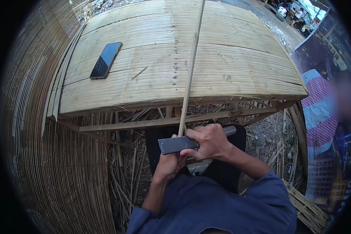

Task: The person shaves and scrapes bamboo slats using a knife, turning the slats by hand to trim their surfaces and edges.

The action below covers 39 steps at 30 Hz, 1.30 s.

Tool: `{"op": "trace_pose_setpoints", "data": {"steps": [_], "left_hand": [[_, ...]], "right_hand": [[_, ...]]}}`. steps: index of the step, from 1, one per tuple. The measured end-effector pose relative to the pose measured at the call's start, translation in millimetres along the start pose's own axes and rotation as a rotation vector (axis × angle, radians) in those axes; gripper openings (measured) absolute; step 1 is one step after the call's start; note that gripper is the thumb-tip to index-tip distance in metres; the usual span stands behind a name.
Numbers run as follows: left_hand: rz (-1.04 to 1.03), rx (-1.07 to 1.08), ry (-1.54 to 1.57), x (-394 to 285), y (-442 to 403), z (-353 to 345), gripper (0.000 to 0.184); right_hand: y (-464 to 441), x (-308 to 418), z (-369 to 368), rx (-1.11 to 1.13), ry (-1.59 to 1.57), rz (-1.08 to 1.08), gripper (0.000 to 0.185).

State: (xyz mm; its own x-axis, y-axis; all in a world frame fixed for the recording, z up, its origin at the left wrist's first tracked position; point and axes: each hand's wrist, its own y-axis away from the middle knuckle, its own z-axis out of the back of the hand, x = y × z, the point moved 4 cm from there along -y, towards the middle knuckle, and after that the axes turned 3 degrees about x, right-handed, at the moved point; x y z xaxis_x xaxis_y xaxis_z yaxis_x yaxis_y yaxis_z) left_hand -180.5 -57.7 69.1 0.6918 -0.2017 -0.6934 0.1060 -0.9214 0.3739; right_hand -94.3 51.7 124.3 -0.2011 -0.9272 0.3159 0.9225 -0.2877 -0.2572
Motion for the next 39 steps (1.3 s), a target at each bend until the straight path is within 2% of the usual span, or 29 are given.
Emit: {"op": "trace_pose_setpoints", "data": {"steps": [3, 4, 6, 10, 14, 18, 21, 25, 26, 29, 33, 37, 38, 39], "left_hand": [[-0.030, -0.027, -0.010, -0.1, 4.9, -7.9, 0.048], [0.042, -0.030, 0.103, 9.1, 6.9, -4.3, 0.046], [0.035, 0.022, 0.097, 7.2, 9.0, -11.6, 0.047], [0.006, 0.052, 0.111, 11.1, 5.3, -10.6, 0.045], [0.011, 0.050, 0.095, 5.4, 5.5, -11.7, 0.044], [-0.044, -0.027, -0.022, 9.5, 5.5, -13.6, 0.043], [-0.039, 0.008, -0.003, 0.8, 7.4, -16.4, 0.045], [-0.104, -0.047, -0.126, 13.6, 5.5, -13.2, 0.046], [-0.134, -0.048, -0.132, 12.6, 2.8, -12.4, 0.045], [-0.159, -0.037, -0.173, 4.3, -6.7, -6.1, 0.033], [-0.047, -0.001, -0.002, 5.1, 0.5, -13.0, 0.034], [-0.141, -0.025, -0.203, 5.9, 1.7, -19.0, 0.042], [-0.083, 0.014, -0.118, 3.9, 3.5, -23.2, 0.044], [-0.076, 0.012, -0.082, 10.8, 3.2, -22.3, 0.039]], "right_hand": [[10.0, 6.1, -2.3, 0.098, -0.005, 0.026, 0.066], [6.0, -3.3, 1.9, 0.016, 0.015, 0.008, 0.067], [-6.4, -31.8, 11.0, -0.145, -0.002, -0.110, 0.066], [4.1, 10.9, 10.0, 0.110, 0.047, 0.053, 0.065], [-5.4, -19.5, 15.6, -0.021, 0.033, -0.061, 0.062], [3.7, -3.2, 12.4, 0.101, 0.031, -0.006, 0.064], [-7.4, -35.7, 20.4, -0.107, 0.001, -0.088, 0.064], [5.5, -4.1, 10.0, 0.123, 0.010, -0.002, 0.063], [2.5, -9.8, 10.9, 0.152, -0.071, -0.019, 0.062], [-1.6, -15.0, 11.9, 0.053, -0.139, -0.031, 0.061], [1.8, -4.7, 10.7, 0.027, -0.049, -0.064, 0.064], [3.8, -11.1, 19.6, 0.010, 0.037, 0.012, 0.061], [1.4, -18.3, 22.2, -0.068, 0.038, -0.024, 0.060], [4.6, -16.3, 20.5, -0.033, 0.041, -0.008, 0.061]]}}
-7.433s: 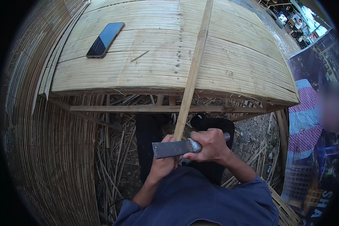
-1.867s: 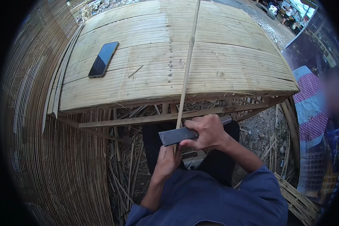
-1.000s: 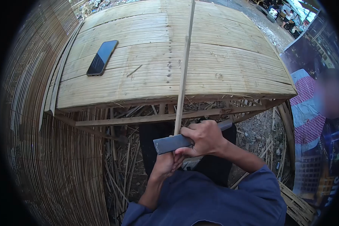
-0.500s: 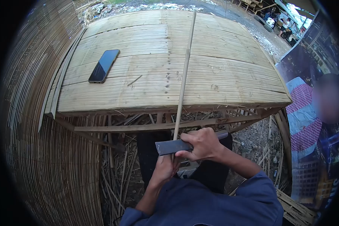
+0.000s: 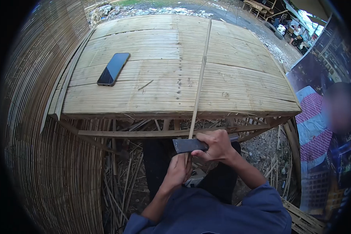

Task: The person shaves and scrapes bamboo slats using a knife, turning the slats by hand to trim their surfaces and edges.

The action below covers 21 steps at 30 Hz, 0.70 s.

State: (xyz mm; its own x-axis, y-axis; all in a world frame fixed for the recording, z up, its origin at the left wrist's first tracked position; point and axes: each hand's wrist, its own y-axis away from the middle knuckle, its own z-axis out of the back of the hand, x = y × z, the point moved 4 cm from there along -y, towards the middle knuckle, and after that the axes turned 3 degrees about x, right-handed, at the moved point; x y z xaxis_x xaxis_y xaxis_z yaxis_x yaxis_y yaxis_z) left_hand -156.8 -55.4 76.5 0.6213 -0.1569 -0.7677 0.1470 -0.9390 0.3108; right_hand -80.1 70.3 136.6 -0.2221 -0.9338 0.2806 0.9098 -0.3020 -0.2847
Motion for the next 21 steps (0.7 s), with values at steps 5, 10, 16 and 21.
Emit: {"op": "trace_pose_setpoints", "data": {"steps": [5, 10, 16, 21], "left_hand": [[0.003, -0.058, 0.081, 9.0, -13.6, 8.5, 0.021], [0.080, -0.041, 0.135, 2.5, -6.0, 0.1, 0.023], [0.032, -0.019, 0.034, -1.4, -11.4, 1.3, 0.035], [0.003, 0.028, 0.094, -1.9, -9.1, -1.9, 0.041]], "right_hand": [[1.2, 8.3, -7.8, 0.056, -0.020, 0.065, 0.064], [7.3, 14.0, -9.6, 0.038, -0.027, 0.068, 0.063], [7.3, 4.6, -11.1, 0.024, 0.020, 0.058, 0.064], [0.3, -17.4, -2.3, -0.053, -0.009, -0.046, 0.063]]}}
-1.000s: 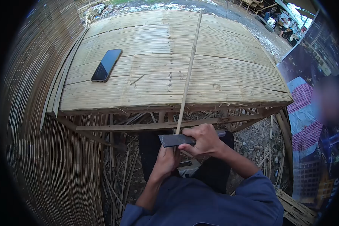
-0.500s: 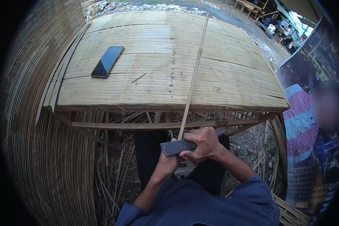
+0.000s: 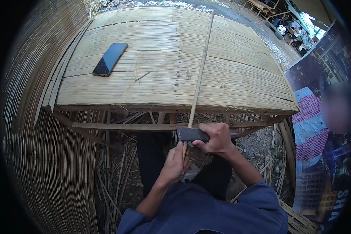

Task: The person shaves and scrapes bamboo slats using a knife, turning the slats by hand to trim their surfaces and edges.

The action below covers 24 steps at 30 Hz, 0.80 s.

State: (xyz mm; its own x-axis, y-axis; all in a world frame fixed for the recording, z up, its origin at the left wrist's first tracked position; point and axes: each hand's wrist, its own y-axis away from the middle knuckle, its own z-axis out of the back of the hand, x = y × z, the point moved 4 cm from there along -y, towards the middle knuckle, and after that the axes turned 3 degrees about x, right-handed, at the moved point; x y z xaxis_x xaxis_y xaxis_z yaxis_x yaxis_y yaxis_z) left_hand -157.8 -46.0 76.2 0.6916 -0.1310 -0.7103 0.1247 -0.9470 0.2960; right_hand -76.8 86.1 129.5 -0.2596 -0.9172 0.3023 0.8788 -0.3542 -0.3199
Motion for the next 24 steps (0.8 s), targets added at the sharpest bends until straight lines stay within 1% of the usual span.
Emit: {"op": "trace_pose_setpoints", "data": {"steps": [1, 3, 4, 5, 6, 8, 9, 10, 11, 12, 13, 15, 16, 17, 19, 20, 22, 24], "left_hand": [[-0.009, 0.016, 0.011, -0.9, -1.1, -2.5, 0.042], [0.025, -0.003, -0.013, 1.0, 1.2, -4.1, 0.040], [0.034, -0.016, 0.003, 4.1, 1.8, -1.8, 0.039], [0.046, -0.025, 0.017, 5.9, 1.8, 0.7, 0.038], [-0.021, 0.016, -0.027, 2.5, -0.2, -0.2, 0.038], [0.019, -0.006, -0.070, -3.6, 2.7, -1.4, 0.046], [0.034, -0.016, -0.095, -6.7, 3.4, -2.1, 0.050], [0.031, -0.023, -0.073, -1.9, 5.9, -2.9, 0.050], [0.084, -0.034, -0.072, 6.1, 7.1, -0.9, 0.049], [0.052, -0.020, -0.102, 7.5, 6.1, 0.6, 0.049], [0.028, -0.005, -0.129, 8.2, 6.4, 1.9, 0.049], [0.054, -0.024, -0.082, 6.2, 10.9, -1.9, 0.047], [0.051, -0.032, -0.054, 4.5, 9.0, -5.2, 0.047], [0.018, -0.036, -0.096, 7.6, 6.0, -3.6, 0.045], [-0.023, -0.048, -0.190, 16.0, 6.8, 0.9, 0.043], [-0.015, -0.060, -0.137, 17.1, 6.3, 4.4, 0.038], [-0.099, -0.096, -0.217, 12.6, -2.7, 10.3, 0.040], [-0.091, -0.098, -0.211, 16.9, -1.8, 16.3, 0.036]], "right_hand": [[-1.9, -3.1, 2.3, -0.001, 0.012, -0.047, 0.063], [5.5, 20.6, 3.1, 0.084, 0.066, 0.074, 0.063], [8.9, 23.6, -2.1, 0.133, 0.036, 0.107, 0.062], [7.4, 20.3, -3.4, 0.118, 0.020, 0.091, 0.063], [3.8, 13.9, -3.0, 0.107, 0.006, 0.077, 0.063], [-0.8, 8.1, 1.7, 0.066, -0.004, 0.064, 0.063], [3.1, 12.1, 0.4, 0.086, -0.013, 0.076, 0.063], [9.0, 18.8, -2.6, 0.099, -0.021, 0.088, 0.063], [9.9, 23.2, -4.4, 0.103, -0.029, 0.097, 0.063], [9.6, 23.5, -3.8, 0.149, -0.029, 0.105, 0.063], [3.8, 11.3, -0.5, 0.060, -0.021, 0.052, 0.063], [-7.0, -16.1, 6.4, -0.094, -0.005, -0.063, 0.063], [-6.7, -12.7, 9.9, -0.104, 0.016, -0.060, 0.062], [-2.3, 3.7, 11.0, -0.007, 0.028, 0.020, 0.063], [7.9, 24.9, 3.9, 0.144, 0.040, 0.102, 0.064], [7.0, 16.8, 0.4, 0.128, -0.003, 0.102, 0.067], [2.1, 12.5, 3.3, 0.109, -0.005, 0.053, 0.068], [3.9, 13.5, 2.7, 0.095, 0.030, 0.025, 0.067]]}}
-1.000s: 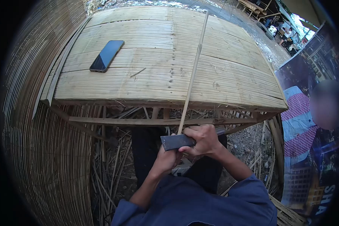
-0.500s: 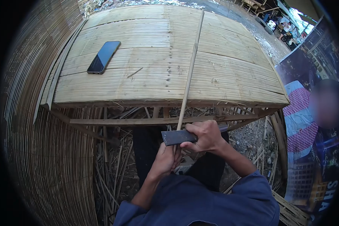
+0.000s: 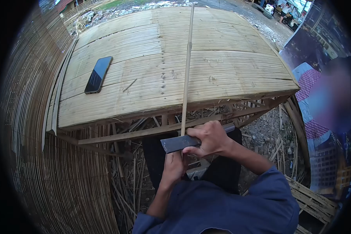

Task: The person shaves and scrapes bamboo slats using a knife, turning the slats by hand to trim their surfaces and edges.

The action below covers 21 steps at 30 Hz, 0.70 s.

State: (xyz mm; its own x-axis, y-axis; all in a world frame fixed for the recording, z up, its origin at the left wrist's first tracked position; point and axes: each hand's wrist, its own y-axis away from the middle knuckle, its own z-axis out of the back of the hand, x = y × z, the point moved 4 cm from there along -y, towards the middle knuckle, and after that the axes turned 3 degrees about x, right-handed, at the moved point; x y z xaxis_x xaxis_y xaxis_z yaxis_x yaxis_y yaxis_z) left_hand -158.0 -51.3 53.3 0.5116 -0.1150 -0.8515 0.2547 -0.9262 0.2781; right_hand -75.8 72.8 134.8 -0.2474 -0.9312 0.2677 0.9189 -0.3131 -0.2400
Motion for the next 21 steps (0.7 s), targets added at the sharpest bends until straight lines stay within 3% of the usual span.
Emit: {"op": "trace_pose_setpoints", "data": {"steps": [3, 4, 7, 8, 11, 12, 15, 19, 21], "left_hand": [[0.064, 0.046, -0.055, 5.7, 3.2, 7.9, 0.036], [-0.150, -0.053, -0.219, 5.0, -0.5, 5.1, 0.036], [-0.207, -0.178, -0.599, -6.6, 1.4, 1.9, 0.038], [-0.104, -0.199, -0.492, -13.6, 5.4, -6.1, 0.035], [-0.230, -0.260, -0.441, -0.9, 4.3, -5.5, 0.038], [-0.279, -0.262, -0.454, -5.0, 0.9, -7.1, 0.041], [-0.170, -0.246, -0.478, -21.8, 0.2, -7.0, 0.038], [-0.368, -0.243, -0.479, 6.6, 1.9, 7.5, 0.045], [-0.268, -0.207, -0.553, -0.1, 1.4, 14.1, 0.046]], "right_hand": [[6.9, 8.4, 3.7, -0.014, 0.046, -0.008, 0.063], [8.3, 4.0, 3.1, -0.011, 0.042, -0.002, 0.063], [8.6, -21.7, 10.0, -0.152, -0.028, -0.154, 0.063], [9.1, -23.0, 10.2, -0.170, -0.022, -0.172, 0.064], [21.0, 2.2, -1.2, 0.026, -0.010, -0.040, 0.064], [20.0, -4.4, -3.3, 0.011, -0.058, -0.061, 0.065], [15.3, -10.6, -1.4, -0.112, -0.080, -0.094, 0.066], [27.8, 1.7, -12.1, -0.076, -0.076, -0.077, 0.066], [25.8, -6.7, -12.3, -0.130, -0.118, -0.098, 0.066]]}}
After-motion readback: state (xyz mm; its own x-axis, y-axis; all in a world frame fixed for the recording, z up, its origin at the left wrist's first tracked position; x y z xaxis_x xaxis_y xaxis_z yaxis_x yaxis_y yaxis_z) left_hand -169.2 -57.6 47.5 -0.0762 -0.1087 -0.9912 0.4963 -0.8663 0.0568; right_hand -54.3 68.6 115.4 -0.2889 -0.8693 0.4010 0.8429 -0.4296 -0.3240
